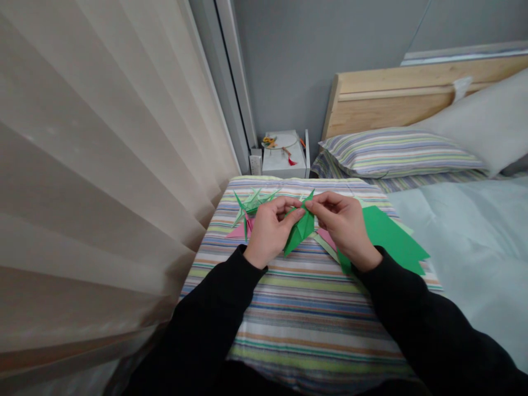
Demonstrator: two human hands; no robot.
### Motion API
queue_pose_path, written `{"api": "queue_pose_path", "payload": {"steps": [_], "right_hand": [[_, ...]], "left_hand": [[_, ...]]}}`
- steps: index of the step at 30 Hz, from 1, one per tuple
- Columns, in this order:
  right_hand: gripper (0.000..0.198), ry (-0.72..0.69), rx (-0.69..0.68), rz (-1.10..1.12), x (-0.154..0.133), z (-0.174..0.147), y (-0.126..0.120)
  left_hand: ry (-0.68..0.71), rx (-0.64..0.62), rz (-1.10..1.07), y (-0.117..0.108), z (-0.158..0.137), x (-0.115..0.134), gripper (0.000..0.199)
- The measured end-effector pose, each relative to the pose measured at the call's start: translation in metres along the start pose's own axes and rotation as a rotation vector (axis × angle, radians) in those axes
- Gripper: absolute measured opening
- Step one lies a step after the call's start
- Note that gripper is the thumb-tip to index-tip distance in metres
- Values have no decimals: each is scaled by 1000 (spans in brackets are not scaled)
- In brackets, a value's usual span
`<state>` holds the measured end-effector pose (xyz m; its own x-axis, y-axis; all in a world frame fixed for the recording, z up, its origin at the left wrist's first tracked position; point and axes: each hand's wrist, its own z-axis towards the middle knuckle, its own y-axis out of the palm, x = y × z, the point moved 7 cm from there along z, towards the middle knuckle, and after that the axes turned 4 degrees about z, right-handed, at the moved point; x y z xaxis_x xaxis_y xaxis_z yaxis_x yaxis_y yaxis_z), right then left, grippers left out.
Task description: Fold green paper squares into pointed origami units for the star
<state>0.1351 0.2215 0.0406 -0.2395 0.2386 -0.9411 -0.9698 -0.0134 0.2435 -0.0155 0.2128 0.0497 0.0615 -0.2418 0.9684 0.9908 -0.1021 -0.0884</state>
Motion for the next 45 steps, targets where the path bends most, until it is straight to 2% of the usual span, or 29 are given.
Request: {"api": "queue_pose_path", "payload": {"steps": [3,8,13,15,19,23,25,27,29,30,35,40,42,45], "right_hand": [[21,-31,-34,-21,0,0,1],[21,-24,51,-61,-1,0,-4],[22,-22,114,-36,-7,1,-6],[25,-26,123,-33,-9,1,-7],[21,-28,142,-38,-10,1,-9],[13,-6,122,-61,-7,2,-8],[12,-26,156,-43,-6,2,-11],[11,-53,210,-12,-6,2,-15],[12,-56,230,3,-5,0,-16],[12,-47,221,2,-4,-2,-14],[12,34,61,-3,2,-9,6],[15,84,-122,-65,5,-12,22],[22,52,-86,-84,2,-10,17],[21,-37,76,-62,-4,-6,1]], "left_hand": [[-33,-15,-28,1,0,-2,15],[-135,-107,-106,6,-2,-7,38],[-193,-149,-141,9,-4,-10,48],[-183,-112,-135,6,-3,-10,46],[-166,73,-147,-14,1,-9,45],[-214,223,-351,-28,1,-8,47],[-243,211,-507,-25,0,-7,42],[-277,119,-594,-14,-1,-6,40],[-291,23,-561,-3,-3,-6,41],[-287,21,-542,-1,-3,-8,43],[-216,139,-427,-6,-3,-15,31],[-183,166,-403,-11,-1,-13,27],[-180,159,-369,-12,-1,-12,26],[-183,102,-306,-9,0,-13,24]]}}
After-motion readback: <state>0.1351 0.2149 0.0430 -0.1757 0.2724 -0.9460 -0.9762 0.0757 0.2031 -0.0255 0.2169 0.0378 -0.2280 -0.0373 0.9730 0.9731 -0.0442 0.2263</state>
